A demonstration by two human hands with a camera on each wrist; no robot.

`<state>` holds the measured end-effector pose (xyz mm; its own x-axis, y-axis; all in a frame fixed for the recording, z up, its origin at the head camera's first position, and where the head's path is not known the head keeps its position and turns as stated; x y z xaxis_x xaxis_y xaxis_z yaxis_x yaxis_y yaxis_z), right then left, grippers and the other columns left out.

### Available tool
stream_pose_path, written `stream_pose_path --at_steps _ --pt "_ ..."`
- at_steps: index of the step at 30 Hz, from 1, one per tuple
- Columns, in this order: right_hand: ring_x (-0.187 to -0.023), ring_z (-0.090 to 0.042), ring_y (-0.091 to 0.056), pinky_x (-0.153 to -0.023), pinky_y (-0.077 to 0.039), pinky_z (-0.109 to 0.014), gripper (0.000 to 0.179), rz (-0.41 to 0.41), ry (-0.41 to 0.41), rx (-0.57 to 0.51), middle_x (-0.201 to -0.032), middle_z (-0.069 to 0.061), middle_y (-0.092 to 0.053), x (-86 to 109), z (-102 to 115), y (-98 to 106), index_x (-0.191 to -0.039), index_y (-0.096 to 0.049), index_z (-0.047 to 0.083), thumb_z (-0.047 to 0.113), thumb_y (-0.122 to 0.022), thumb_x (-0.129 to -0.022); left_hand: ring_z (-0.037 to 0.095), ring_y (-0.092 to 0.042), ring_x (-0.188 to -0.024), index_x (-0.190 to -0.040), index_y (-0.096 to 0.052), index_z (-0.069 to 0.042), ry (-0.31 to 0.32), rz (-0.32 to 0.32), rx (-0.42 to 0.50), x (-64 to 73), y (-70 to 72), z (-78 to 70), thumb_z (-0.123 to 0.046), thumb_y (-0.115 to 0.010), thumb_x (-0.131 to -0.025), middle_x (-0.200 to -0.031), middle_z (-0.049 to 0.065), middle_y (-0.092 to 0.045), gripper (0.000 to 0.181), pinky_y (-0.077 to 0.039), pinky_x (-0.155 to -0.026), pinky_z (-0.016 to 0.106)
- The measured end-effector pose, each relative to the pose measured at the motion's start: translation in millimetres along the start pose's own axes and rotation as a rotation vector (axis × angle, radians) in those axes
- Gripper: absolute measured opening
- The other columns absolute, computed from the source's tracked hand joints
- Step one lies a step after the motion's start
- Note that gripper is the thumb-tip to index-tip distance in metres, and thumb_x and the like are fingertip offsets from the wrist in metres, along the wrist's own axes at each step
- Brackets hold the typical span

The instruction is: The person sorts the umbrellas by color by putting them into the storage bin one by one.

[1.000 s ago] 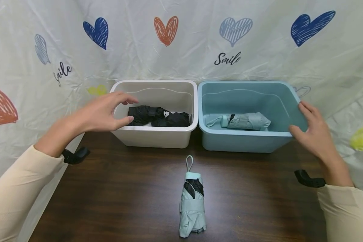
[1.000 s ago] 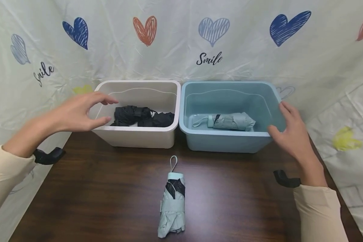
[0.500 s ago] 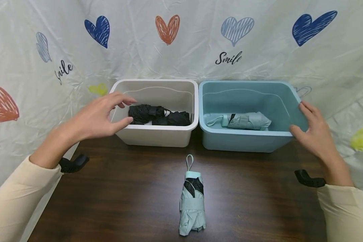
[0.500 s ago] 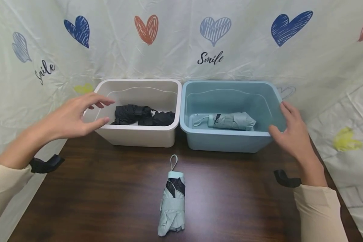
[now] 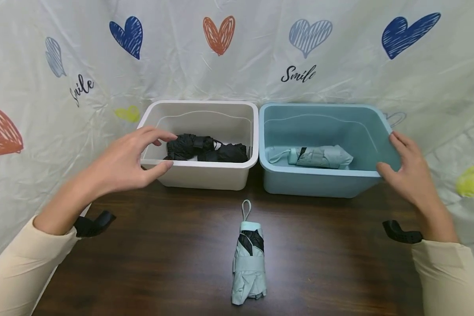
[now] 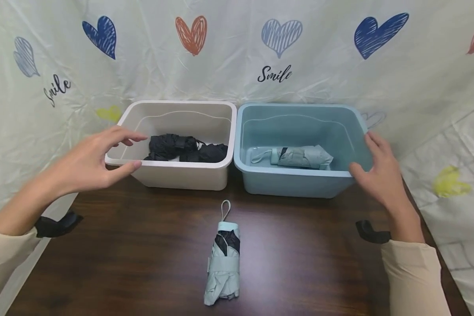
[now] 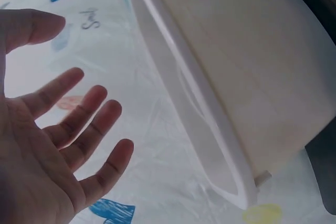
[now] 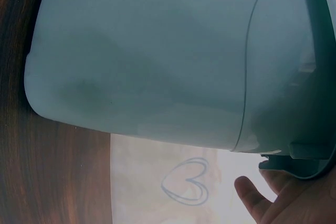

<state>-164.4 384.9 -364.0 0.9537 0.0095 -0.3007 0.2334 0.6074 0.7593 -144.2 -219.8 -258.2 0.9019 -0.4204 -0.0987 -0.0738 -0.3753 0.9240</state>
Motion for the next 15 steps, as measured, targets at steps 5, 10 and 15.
stream_pose_path --at_steps 5,10,15 --pt "-0.156 -0.055 -0.026 -0.126 -0.021 -0.071 0.077 0.005 -0.021 -0.003 -0.175 -0.022 -0.024 1.3 1.9 -0.4 -0.165 -0.029 0.000 0.018 -0.053 -0.094 0.024 -0.065 -0.122 -0.145 -0.061 -0.029 0.013 -0.063 -0.019 13.6 -6.3 -5.6 -0.038 -0.075 -0.095 -0.139 0.001 -0.065 0.053 -0.053 -0.088 0.054" --pt "-0.156 -0.055 -0.026 -0.123 -0.022 -0.075 0.078 0.013 -0.028 0.001 -0.175 -0.021 -0.023 -0.3 1.4 -0.2 -0.166 -0.028 0.001 0.019 -0.052 -0.094 0.025 -0.065 -0.121 -0.143 -0.062 -0.028 0.039 -0.088 -0.010 25.1 -19.0 -8.6 -0.039 -0.076 -0.094 -0.140 -0.001 -0.062 0.053 -0.055 -0.092 0.055" --pt "-0.156 -0.056 -0.026 -0.124 -0.022 -0.074 0.078 0.016 -0.016 0.007 -0.175 -0.024 -0.023 0.8 -0.5 0.2 -0.165 -0.028 -0.001 0.018 -0.053 -0.095 0.025 -0.065 -0.117 -0.143 -0.062 -0.028 0.044 -0.132 0.038 32.3 -33.2 -9.1 -0.036 -0.077 -0.093 -0.137 -0.002 -0.063 0.052 -0.054 -0.093 0.052"
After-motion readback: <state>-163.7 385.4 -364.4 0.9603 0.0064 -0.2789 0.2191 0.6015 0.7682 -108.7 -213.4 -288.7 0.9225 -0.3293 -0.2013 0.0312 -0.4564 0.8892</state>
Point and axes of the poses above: each hand's wrist, its own x-axis away from the middle knuckle, its own y-axis out of the back of the hand, z = x × y, the point moved 1 cm from there along -x, towards the middle knuckle
